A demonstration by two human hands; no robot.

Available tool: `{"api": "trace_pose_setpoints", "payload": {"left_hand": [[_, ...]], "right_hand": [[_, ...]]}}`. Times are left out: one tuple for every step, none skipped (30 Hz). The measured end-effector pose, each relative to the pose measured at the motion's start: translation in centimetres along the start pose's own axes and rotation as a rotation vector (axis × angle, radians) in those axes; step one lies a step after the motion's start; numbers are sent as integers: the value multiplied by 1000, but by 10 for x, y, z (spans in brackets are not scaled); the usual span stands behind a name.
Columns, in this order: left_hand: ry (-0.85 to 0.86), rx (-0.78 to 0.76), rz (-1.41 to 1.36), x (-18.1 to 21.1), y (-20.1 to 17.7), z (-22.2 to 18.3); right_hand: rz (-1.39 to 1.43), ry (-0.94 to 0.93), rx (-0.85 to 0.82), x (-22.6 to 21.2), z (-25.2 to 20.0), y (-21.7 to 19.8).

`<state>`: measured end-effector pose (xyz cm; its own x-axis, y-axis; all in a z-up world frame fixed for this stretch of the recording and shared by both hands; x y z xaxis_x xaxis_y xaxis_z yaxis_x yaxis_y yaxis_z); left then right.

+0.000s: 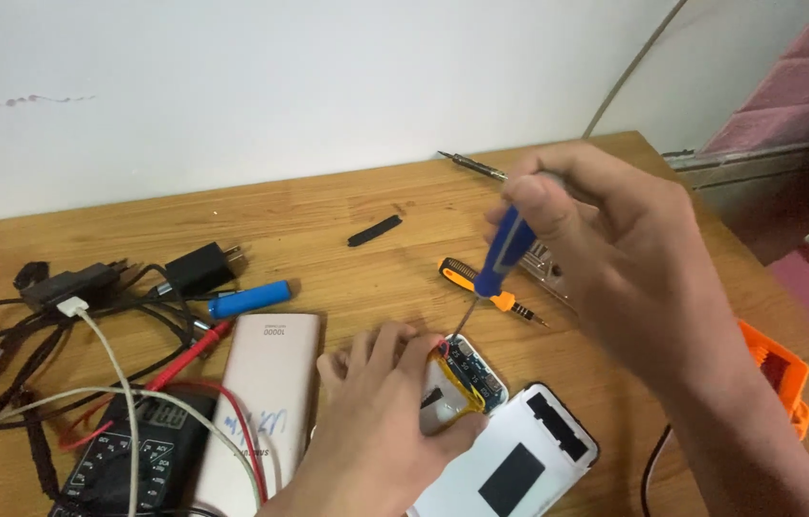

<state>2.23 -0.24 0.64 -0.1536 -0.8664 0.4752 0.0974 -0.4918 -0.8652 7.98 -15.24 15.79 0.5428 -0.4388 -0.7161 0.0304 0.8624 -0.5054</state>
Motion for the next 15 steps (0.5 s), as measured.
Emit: {"api": "trace_pose_setpoints", "payload": {"left_hand": [[2, 0, -1, -1, 3, -1], [12, 61, -1, -1, 5, -1], [22, 122, -2, -2, 7, -2], [26, 122, 0, -1, 7, -3], [22, 110, -2, -1, 7, -3], [19, 99, -5, -1, 6, -3], [23, 101, -2, 0, 5, -2], [6, 87, 16, 1, 5, -2], [-10, 72, 34, 1, 5, -2], [-8, 73, 37, 1, 4, -1], [-3, 60, 41, 0, 4, -1], [1, 51, 44, 0, 4, 0], [1, 55, 44, 0, 4, 1], [-13, 35, 41, 0, 5, 0], [-28, 14, 39, 0, 6, -1]], "right_hand": [[-1, 0, 1, -1, 1, 0], [32, -14, -28, -2, 2, 0], [66, -28, -58, -4, 3, 0], [67, -29, -53, -4, 3, 1], [113, -59, -104, -5, 3, 2], [157, -91, -155, -6, 4, 4], [157, -93, -151, -7, 4, 6], [199, -28, -155, -6, 3, 9], [241, 37, -158, -6, 2, 12], [243, 35, -156, -3, 0, 10], [363, 97, -157, 1, -3, 9], [480, 157, -159, 6, -5, 8], [479, 153, -159, -1, -5, 7], [521, 318, -81, -3, -6, 6], [560, 482, 0, -6, -7, 5]]}}
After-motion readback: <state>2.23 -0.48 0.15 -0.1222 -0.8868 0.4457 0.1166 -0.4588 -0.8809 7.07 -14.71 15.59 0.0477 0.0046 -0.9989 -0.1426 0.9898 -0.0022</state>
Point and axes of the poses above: each hand's wrist, its own z-axis towards the middle knuckle, its own y-axis out of the palm, x = y × z, the point moved 2 cm from there along z, towards the middle knuckle, and after that the axes turned 4 degrees about x, right-handed, at the moved point
